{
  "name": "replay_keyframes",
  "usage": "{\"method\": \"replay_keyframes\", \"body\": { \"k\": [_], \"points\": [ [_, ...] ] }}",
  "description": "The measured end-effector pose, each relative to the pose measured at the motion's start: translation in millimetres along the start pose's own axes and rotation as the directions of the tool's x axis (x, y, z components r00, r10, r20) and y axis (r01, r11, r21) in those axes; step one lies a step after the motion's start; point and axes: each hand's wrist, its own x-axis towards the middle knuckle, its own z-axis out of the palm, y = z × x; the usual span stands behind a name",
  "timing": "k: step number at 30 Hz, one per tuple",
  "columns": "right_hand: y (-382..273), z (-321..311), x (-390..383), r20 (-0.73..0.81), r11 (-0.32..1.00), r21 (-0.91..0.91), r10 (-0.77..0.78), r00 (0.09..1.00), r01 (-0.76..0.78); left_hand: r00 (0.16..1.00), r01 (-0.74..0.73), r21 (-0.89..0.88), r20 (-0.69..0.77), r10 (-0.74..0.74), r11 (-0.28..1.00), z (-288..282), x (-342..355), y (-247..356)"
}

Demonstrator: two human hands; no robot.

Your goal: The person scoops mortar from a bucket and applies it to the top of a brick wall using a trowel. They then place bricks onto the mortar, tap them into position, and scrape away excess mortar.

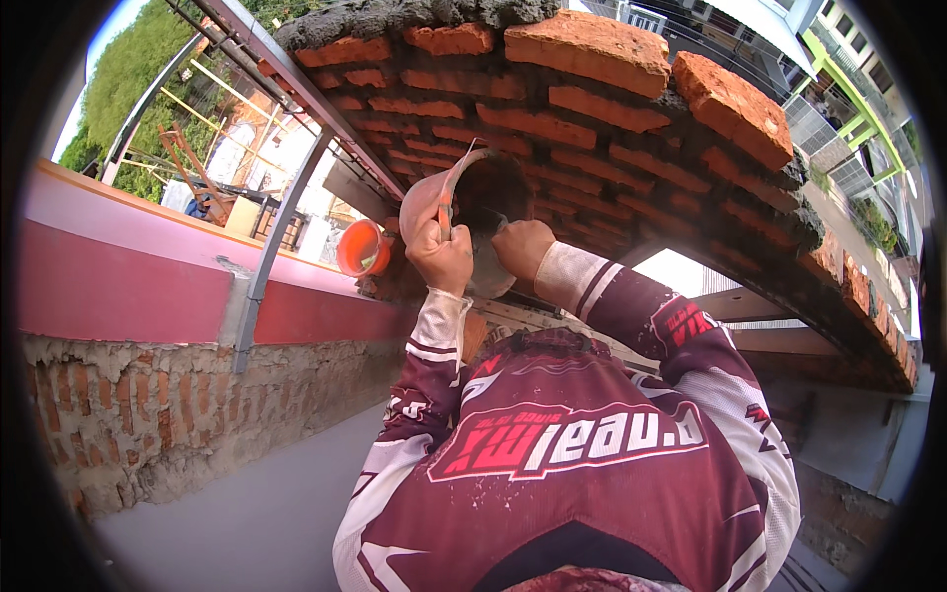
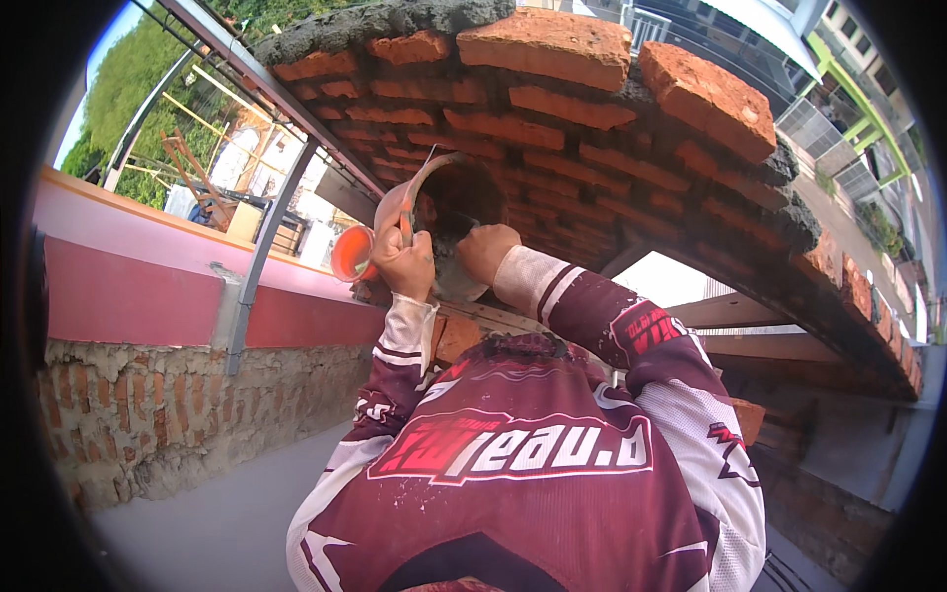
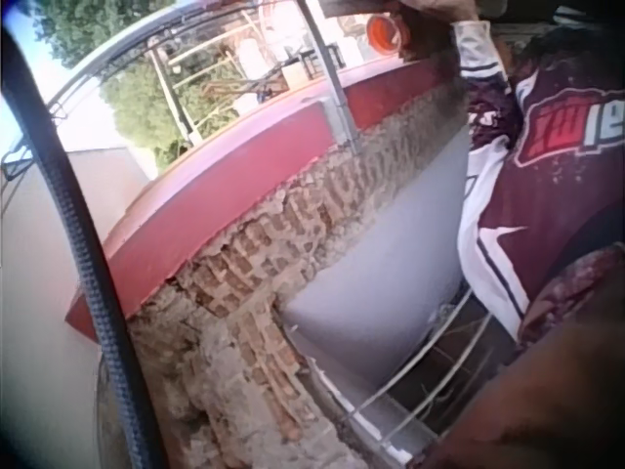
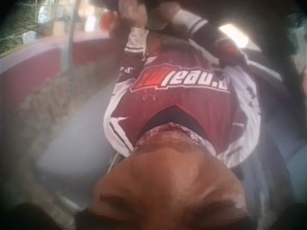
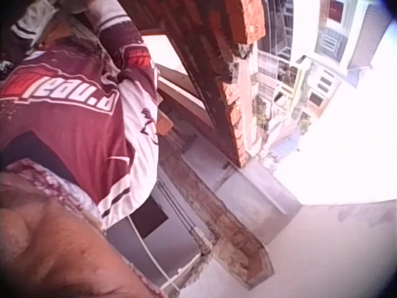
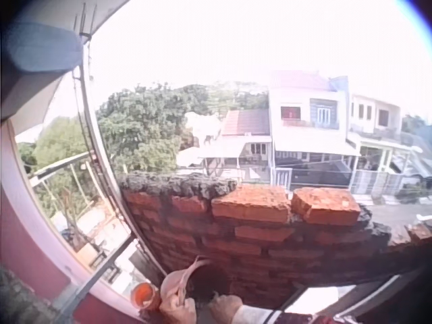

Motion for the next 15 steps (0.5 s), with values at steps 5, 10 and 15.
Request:
{"method": "replay_keyframes", "body": {
  "k": [5, 10, 15],
  "points": [
    [30, 2, -23, 0.328, 0.665, 0.737, -0.196, 0.924, -0.121, 0.981, 0.155, -0.103, 0.130, -0.141, 0.982, -34, 0, -14],
    [20, -5, -51, 0.228, 0.263, 0.949, -0.197, 0.954, -0.173, 0.953, 0.302, -0.167, 0.063, -0.296, 0.939, -62, 10, -28],
    [27, -34, -58, -0.181, 0.997, -0.006, -0.082, 0.980, 0.082, 0.979, 0.186, -0.156, -0.057, -0.197, 0.970, -52, 11, -16]
  ]
}}
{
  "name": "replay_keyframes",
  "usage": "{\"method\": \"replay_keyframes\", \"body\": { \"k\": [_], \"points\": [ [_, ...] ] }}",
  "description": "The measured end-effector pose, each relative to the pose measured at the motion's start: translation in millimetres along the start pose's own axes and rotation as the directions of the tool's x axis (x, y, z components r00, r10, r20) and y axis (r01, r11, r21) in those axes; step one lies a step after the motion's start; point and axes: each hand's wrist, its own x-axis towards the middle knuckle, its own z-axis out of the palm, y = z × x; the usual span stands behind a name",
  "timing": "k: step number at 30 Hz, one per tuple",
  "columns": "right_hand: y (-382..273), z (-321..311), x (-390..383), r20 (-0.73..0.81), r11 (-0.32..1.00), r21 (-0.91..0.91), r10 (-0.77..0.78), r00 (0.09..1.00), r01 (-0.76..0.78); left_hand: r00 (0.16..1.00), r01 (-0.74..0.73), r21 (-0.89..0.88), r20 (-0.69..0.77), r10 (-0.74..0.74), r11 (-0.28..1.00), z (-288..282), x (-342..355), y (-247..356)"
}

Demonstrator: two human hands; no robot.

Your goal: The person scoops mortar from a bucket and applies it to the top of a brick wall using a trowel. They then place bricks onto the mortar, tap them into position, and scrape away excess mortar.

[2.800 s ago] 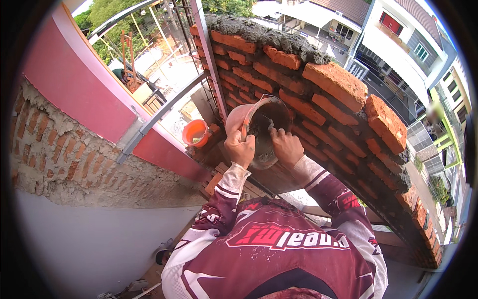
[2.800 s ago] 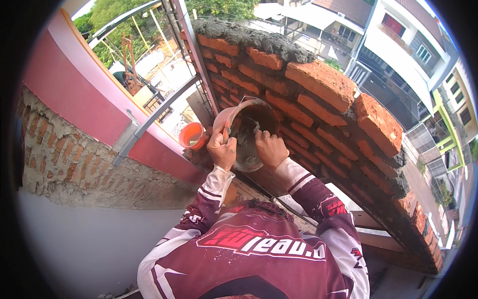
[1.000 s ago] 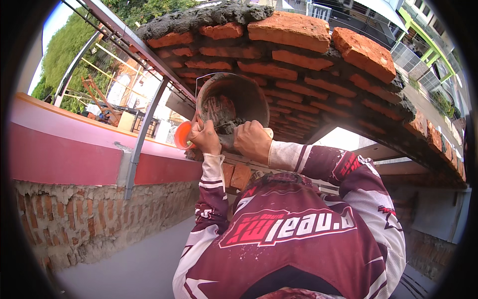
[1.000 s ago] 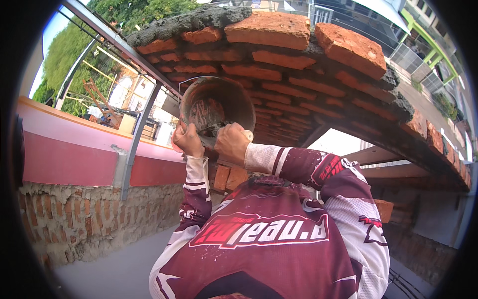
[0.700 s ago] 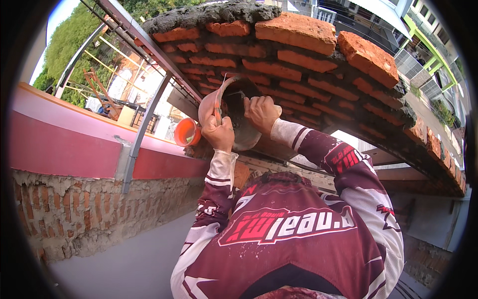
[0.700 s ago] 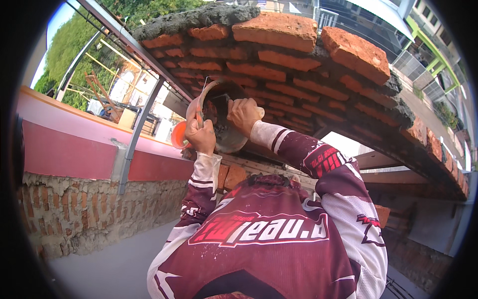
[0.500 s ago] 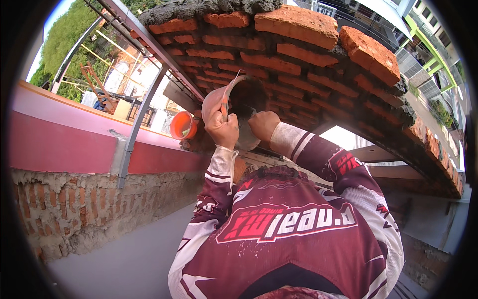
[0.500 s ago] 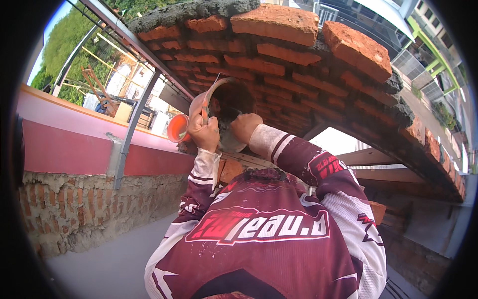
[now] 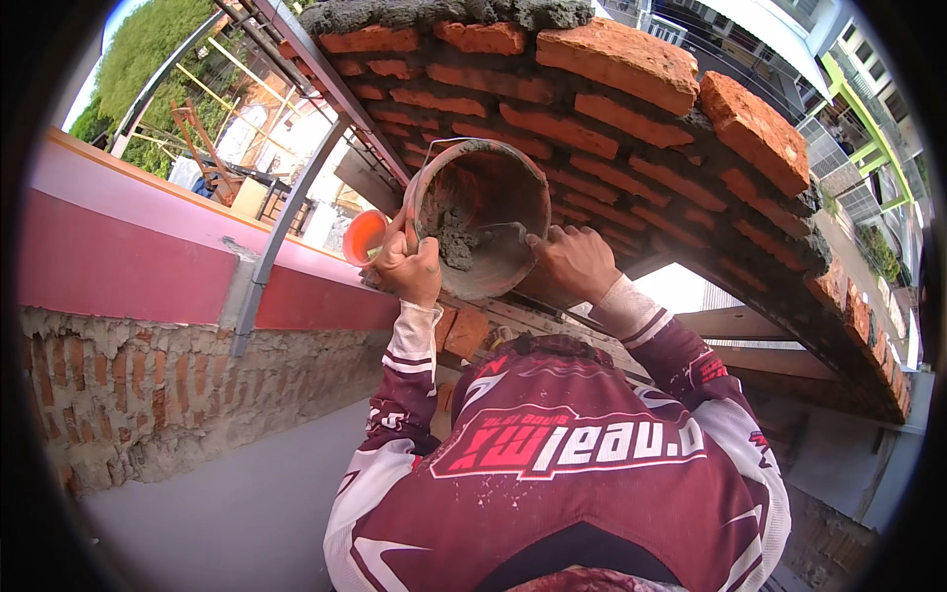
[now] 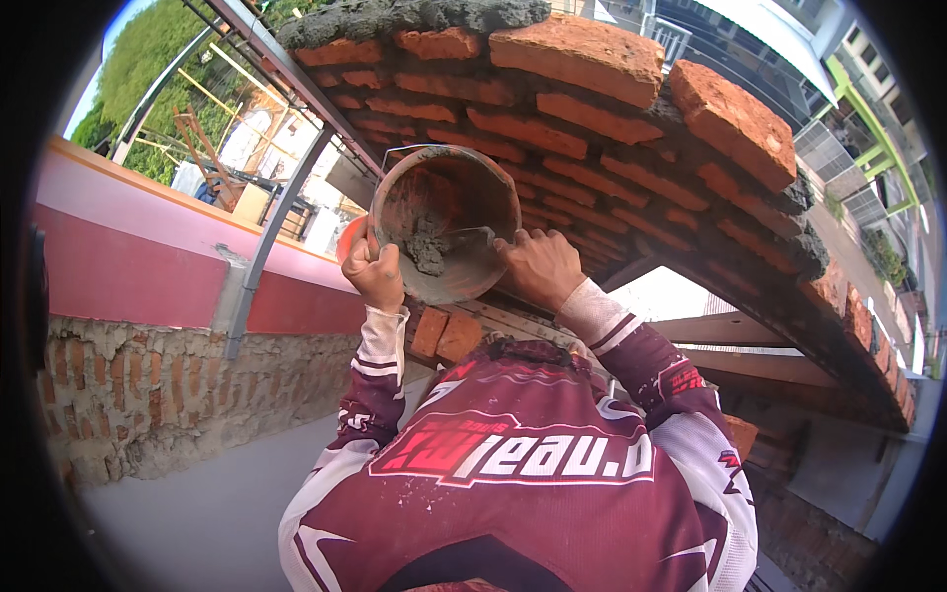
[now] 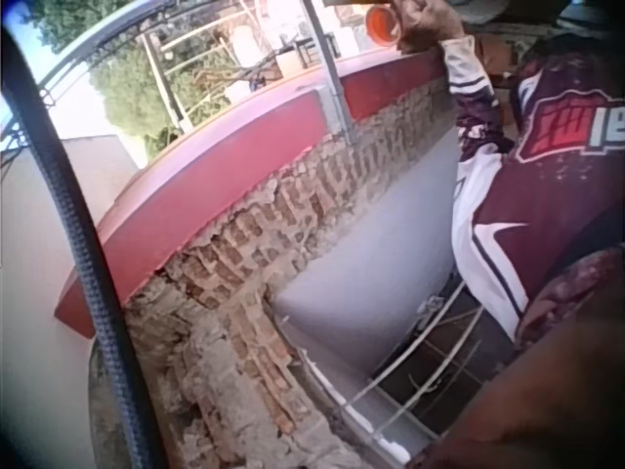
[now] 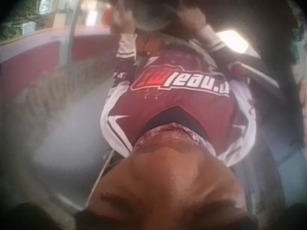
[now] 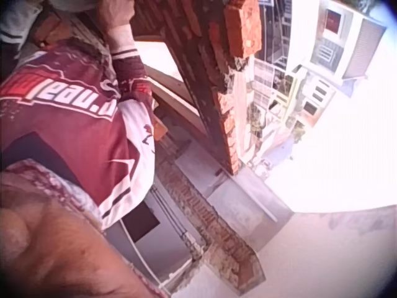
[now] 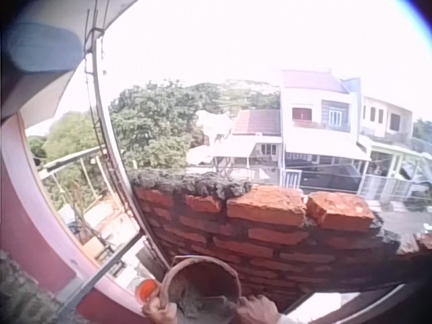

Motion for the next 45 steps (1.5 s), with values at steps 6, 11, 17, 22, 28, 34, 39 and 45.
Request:
{"method": "replay_keyframes", "body": {
  "k": [6, 11, 17, 22, 28, 34, 39, 45],
  "points": [
    [-3, -6, 32, -0.112, 0.984, -0.039, 0.168, 0.979, -0.174, 0.972, -0.223, 0.147, 0.111, 0.208, 0.964, 23, -11, 20],
    [-44, 42, 29, 0.263, 0.941, 0.295, 0.090, 0.961, -0.169, 0.952, -0.300, 0.140, 0.099, 0.288, 0.943, 39, -13, 21],
    [-45, 51, 24, 0.451, 0.191, 0.887, -0.173, 0.876, -0.420, 0.983, 0.112, 0.176, 0.125, -0.135, 0.978, 7, -24, 1],
    [-20, 16, 18, 0.400, 0.059, 0.916, -0.140, 0.906, -0.396, 0.948, 0.286, -0.223, -0.076, -0.309, 0.932, -15, -15, -30],
    [-14, -5, 16, 0.070, 0.993, -0.021, -0.112, 0.991, 0.114, 0.997, 0.021, -0.006, -0.077, -0.022, 1.000, 10, -17, -11],
    [-9, 0, 21, -0.063, 0.979, -0.054, 0.193, 0.979, -0.197, 0.995, -0.099, 0.174, 0.042, 0.093, 0.980, 30, -20, 12],
    [-50, 30, 17, 0.326, 0.882, 0.443, 0.011, 0.945, -0.163, 0.979, -0.199, 0.086, 0.071, 0.193, 0.976, 41, -23, 7],
    [-53, 26, 24, 0.488, 0.185, 0.870, -0.204, 0.849, -0.456, 0.963, 0.195, 0.175, 0.152, -0.222, 0.965, -6, -24, -10]
  ]
}}
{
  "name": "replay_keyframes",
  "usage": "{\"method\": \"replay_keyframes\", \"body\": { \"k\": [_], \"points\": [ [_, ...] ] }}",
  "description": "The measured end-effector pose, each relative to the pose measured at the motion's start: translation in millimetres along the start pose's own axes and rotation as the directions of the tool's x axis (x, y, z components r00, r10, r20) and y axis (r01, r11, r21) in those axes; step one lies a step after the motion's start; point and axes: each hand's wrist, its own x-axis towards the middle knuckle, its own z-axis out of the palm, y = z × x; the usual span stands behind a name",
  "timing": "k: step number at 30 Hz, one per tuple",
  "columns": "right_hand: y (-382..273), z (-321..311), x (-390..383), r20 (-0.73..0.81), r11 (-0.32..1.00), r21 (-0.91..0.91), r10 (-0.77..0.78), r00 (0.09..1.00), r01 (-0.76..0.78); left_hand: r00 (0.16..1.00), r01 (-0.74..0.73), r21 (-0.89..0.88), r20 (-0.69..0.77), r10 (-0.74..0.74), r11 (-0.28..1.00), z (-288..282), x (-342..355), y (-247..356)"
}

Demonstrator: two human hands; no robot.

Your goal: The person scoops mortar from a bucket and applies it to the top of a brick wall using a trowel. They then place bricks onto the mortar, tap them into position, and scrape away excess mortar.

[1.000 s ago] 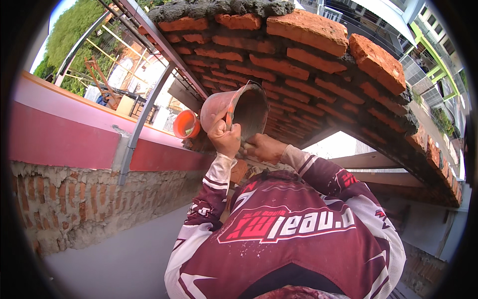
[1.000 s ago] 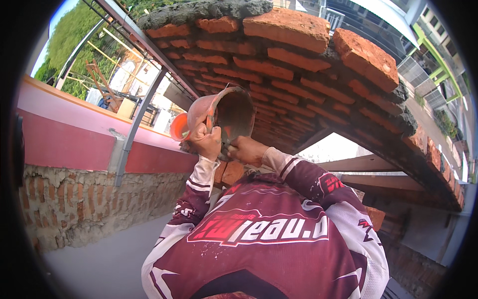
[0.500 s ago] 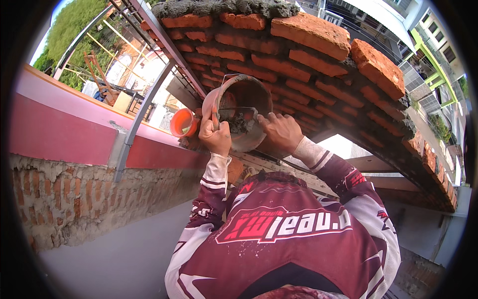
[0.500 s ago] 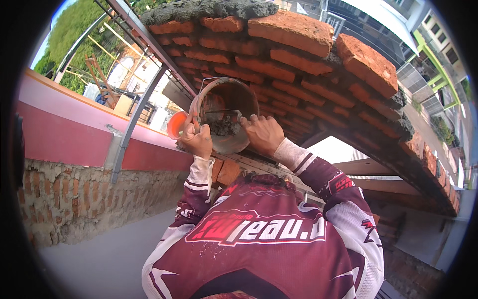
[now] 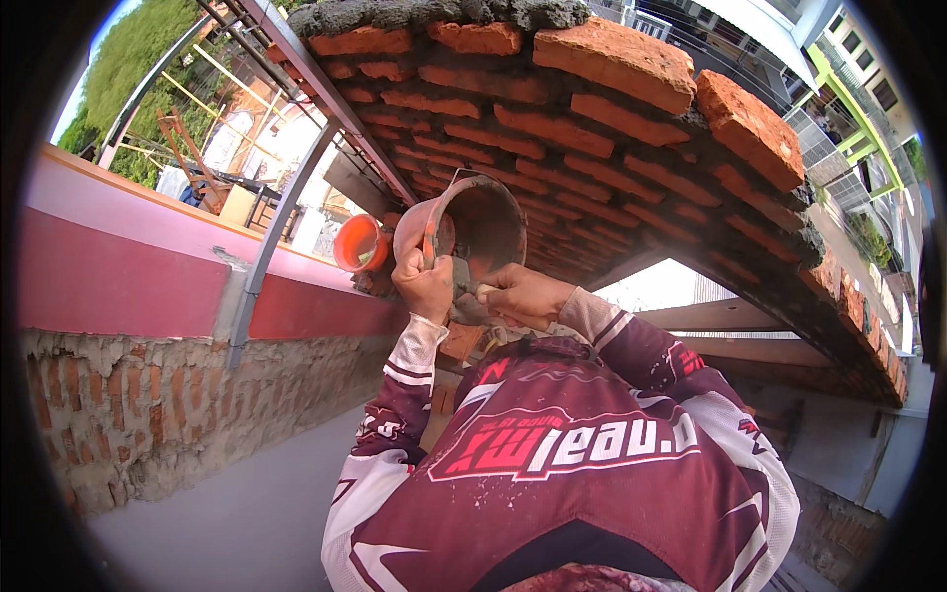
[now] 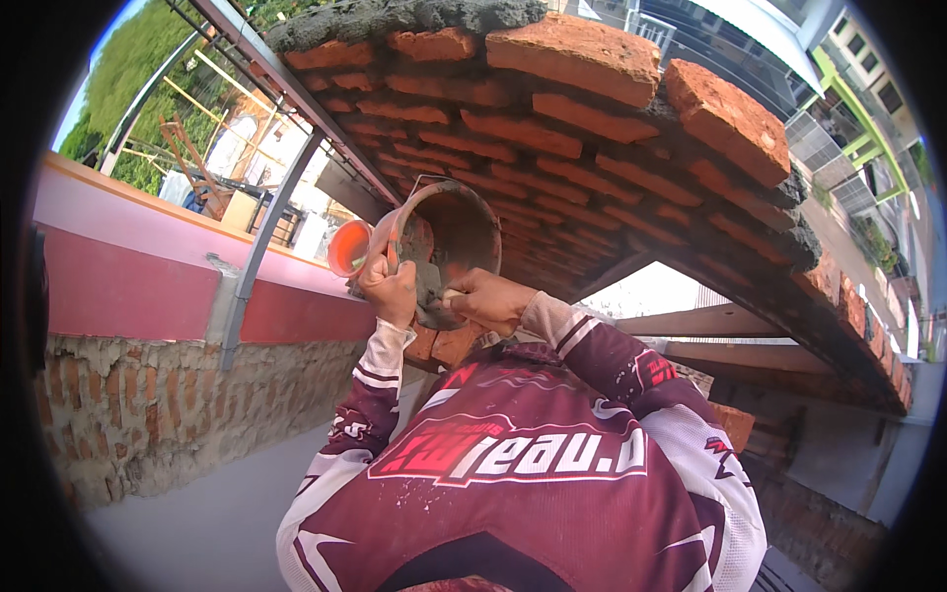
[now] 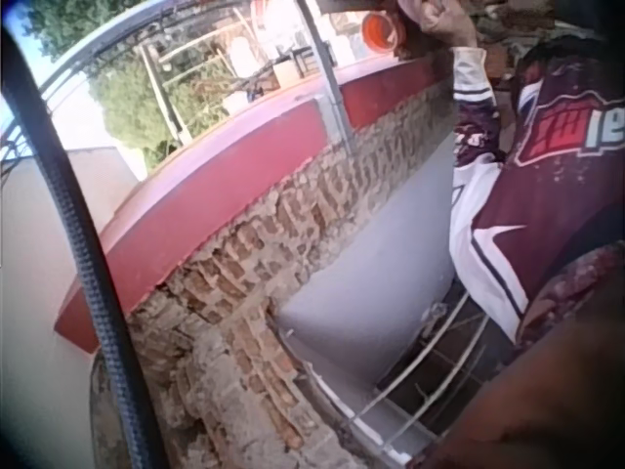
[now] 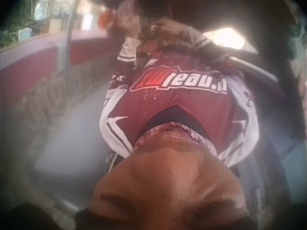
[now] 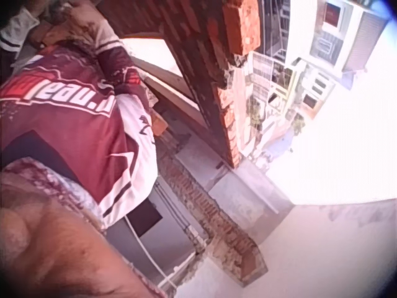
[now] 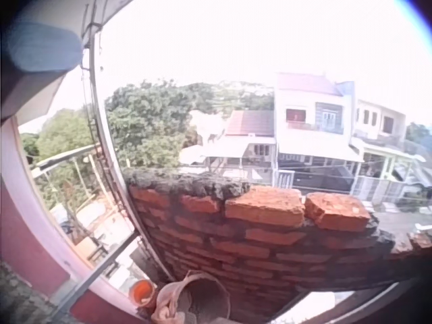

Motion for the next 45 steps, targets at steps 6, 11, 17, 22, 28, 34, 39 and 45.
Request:
{"method": "replay_keyframes", "body": {
  "k": [6, 11, 17, 22, 28, 34, 39, 45],
  "points": [
    [-49, -42, -25, -0.027, 1.000, -0.001, -0.008, 1.000, 0.008, 0.864, 0.249, -0.695, -0.155, -0.479, 0.675, -4, 14, -42],
    [-131, -71, -55, -0.082, 0.993, -0.101, -0.065, 0.995, 0.056, 0.633, 0.374, -0.813, -0.128, -0.764, 0.446, -4, 6, -75],
    [-260, -87, -79, -0.299, 0.981, 0.022, -0.176, 0.938, 0.192, 0.585, 0.388, -0.780, -0.203, -0.785, 0.491, -26, -6, -120],
    [-379, -121, -53, -0.282, 0.804, -0.467, -0.530, 0.800, 0.368, 0.560, 0.344, -0.803, -0.240, -0.793, 0.486, -52, -14, -147],
    [-479, -159, 76, -0.422, 0.715, -0.684, -0.551, 0.720, 0.147, 0.525, 0.328, -0.812, -0.269, -0.808, 0.483, -89, -30, -166],
    [-471, -138, 191, -0.190, 0.057, -0.980, -0.573, 0.797, -0.193, 0.370, 0.297, -0.828, -0.359, -0.857, 0.475, -115, -39, -169],
    [-481, -146, 193, -0.149, 0.054, -0.987, -0.638, 0.756, -0.149, 0.384, 0.297, -0.810, -0.384, -0.839, 0.507, -137, -42, -172],
    [-507, -178, 153, -0.431, 0.481, -0.857, -0.470, 0.770, -0.186, 0.353, 0.316, -0.831, -0.344, -0.870, 0.457, -162, -46, -176]
  ]
}}
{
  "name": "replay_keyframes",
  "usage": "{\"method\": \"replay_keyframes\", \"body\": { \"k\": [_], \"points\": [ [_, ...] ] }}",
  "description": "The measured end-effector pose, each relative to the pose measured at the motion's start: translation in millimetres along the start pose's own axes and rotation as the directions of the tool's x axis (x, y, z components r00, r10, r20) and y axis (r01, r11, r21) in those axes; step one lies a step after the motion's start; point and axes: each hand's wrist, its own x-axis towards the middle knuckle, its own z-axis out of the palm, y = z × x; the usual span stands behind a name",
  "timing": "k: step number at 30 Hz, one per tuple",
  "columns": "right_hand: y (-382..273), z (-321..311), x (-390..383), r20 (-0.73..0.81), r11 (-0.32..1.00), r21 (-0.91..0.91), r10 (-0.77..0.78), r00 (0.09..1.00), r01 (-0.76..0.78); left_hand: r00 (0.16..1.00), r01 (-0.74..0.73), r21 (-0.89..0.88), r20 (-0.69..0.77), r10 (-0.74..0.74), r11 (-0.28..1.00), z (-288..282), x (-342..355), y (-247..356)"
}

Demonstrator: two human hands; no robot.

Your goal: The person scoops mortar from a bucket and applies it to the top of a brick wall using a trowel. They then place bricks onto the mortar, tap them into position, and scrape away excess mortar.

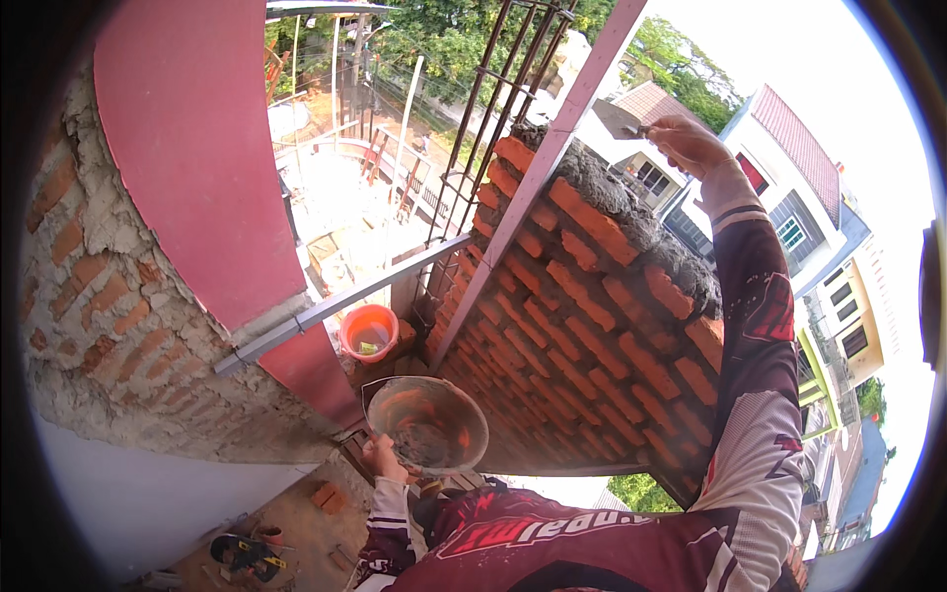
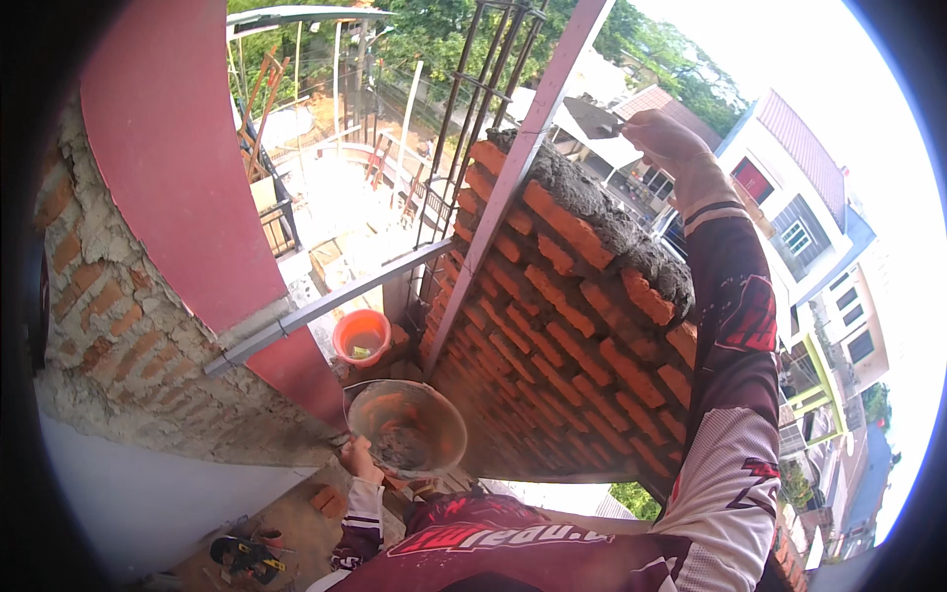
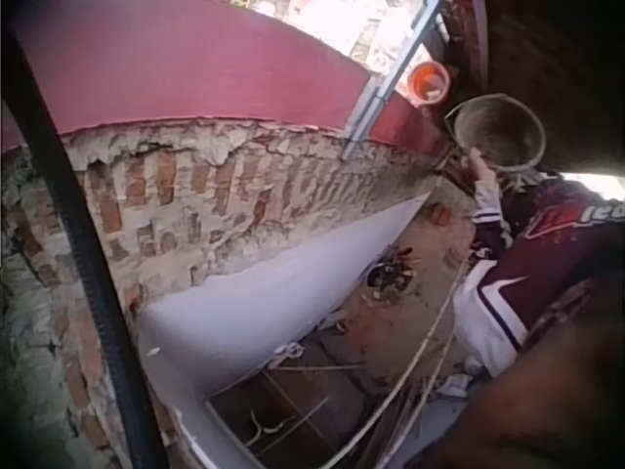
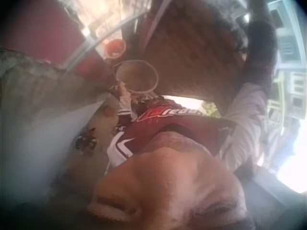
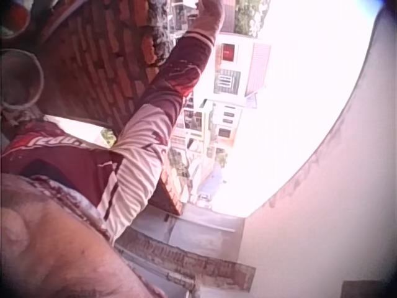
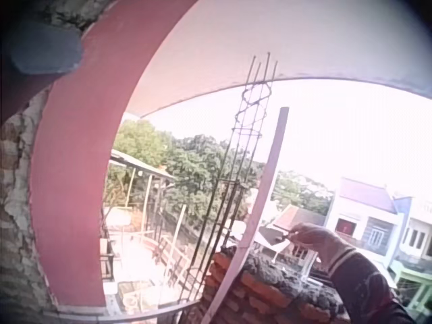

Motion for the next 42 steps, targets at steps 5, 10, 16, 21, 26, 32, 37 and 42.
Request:
{"method": "replay_keyframes", "body": {
  "k": [5, 10, 16, 21, 26, 32, 37, 42],
  "points": [
    [27, -2, -15, 0.127, 0.991, 0.129, -0.055, 0.990, 0.039, 0.999, -0.029, -0.045, -0.032, 0.028, 0.999, -14, 20, -6],
    [34, 18, -4, 0.218, 0.985, 0.110, -0.152, 0.964, 0.130, 0.996, -0.081, -0.081, -0.041, 0.078, 0.993, -19, 33, -11],
    [11, 26, 39, 0.319, 0.953, -0.039, -0.274, 0.907, 0.302, 0.998, -0.046, -0.041, -0.054, 0.044, 0.998, -7, 11, 9],
    [-13, 2, 62, 0.354, 0.973, -0.101, -0.159, 0.922, 0.207, 0.999, 0.020, -0.021, 0.029, -0.020, 1.000, 5, -2, 15],
    [-14, -22, 28, 0.327, 0.947, -0.223, -0.150, 0.933, 0.230, 0.999, -0.035, -0.039, 0.039, 0.037, 0.999, 8, 2, -5],
    [-9, -35, -14, 0.355, 0.957, -0.285, 0.054, 0.933, 0.053, 0.996, -0.076, 0.064, 0.052, 0.073, 0.995, 6, 8, -21],
    [-3, -51, -37, 0.428, 0.945, -0.328, 0.157, 0.890, -0.009, 0.994, -0.031, 0.105, 0.107, 0.020, 0.994, 8, 9, -21],
    [5, -57, -71, 0.339, 0.920, -0.391, 0.159, 0.927, -0.015, 0.993, -0.025, 0.145, 0.120, 0.008, 0.989, 14, 6, -21]
  ]
}}
